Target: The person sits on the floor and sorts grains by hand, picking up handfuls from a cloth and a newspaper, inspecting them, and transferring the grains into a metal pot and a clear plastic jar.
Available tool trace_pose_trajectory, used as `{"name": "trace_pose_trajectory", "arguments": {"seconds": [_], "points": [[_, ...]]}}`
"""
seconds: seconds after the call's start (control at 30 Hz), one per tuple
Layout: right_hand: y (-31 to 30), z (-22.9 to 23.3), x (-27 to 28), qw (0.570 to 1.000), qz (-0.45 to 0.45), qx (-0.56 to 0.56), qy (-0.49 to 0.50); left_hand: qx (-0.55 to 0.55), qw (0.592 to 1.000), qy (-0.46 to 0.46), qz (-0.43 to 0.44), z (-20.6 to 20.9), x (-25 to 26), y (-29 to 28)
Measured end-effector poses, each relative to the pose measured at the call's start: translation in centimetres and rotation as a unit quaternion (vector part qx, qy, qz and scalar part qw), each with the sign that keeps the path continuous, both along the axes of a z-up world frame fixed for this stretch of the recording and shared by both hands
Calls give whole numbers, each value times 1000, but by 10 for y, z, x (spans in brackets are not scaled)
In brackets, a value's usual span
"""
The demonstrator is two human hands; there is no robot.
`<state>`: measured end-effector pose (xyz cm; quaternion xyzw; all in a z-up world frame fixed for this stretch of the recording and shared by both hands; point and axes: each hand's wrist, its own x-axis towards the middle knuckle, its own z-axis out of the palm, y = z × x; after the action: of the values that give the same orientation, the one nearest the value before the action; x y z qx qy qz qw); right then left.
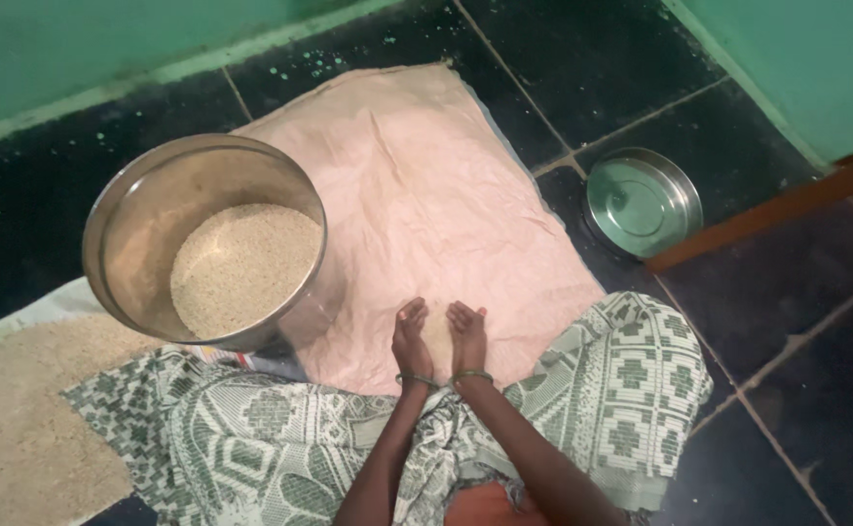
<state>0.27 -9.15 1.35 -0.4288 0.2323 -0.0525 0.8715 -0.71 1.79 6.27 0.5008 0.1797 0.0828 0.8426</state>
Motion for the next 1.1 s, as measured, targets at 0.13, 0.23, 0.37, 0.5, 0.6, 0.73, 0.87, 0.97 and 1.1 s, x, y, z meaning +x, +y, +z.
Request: {"name": "trace_pose_trajectory", "arguments": {"seconds": [0.13, 0.23, 0.37, 0.5, 0.6, 0.73, 0.87, 0.97, 1.1], "points": [[0, 2, 7, 996, 11, -82, -25, 17, 1000, 13, 2, 14, 5, 7], [6, 18, 7, 980, 86, -180, -12, 60, 995, 36, -66, 18, 8, 4], [18, 37, -6, 972, 134, -193, 1, 191, 977, 28, -96, 28, -4, 5], [15, 45, -12, 968, 79, -235, 21, 167, 983, 41, -66, 34, -11, 7], [14, 42, -16, 973, 74, -217, 24, 124, 989, 37, -67, 22, -12, 5], [19, 34, -14, 980, 86, -175, 49, 40, 994, 60, -87, -9, -6, -1], [25, 29, -26, 992, 81, -71, 68, -99, 992, 66, -42, -49, -2, -18], [26, 30, -30, 994, 70, 40, 81, -157, 981, 111, -40, -64, 2, -19], [17, 25, -27, 982, 53, 156, 97, -218, 972, 81, -16, -68, -1, -19]]}}
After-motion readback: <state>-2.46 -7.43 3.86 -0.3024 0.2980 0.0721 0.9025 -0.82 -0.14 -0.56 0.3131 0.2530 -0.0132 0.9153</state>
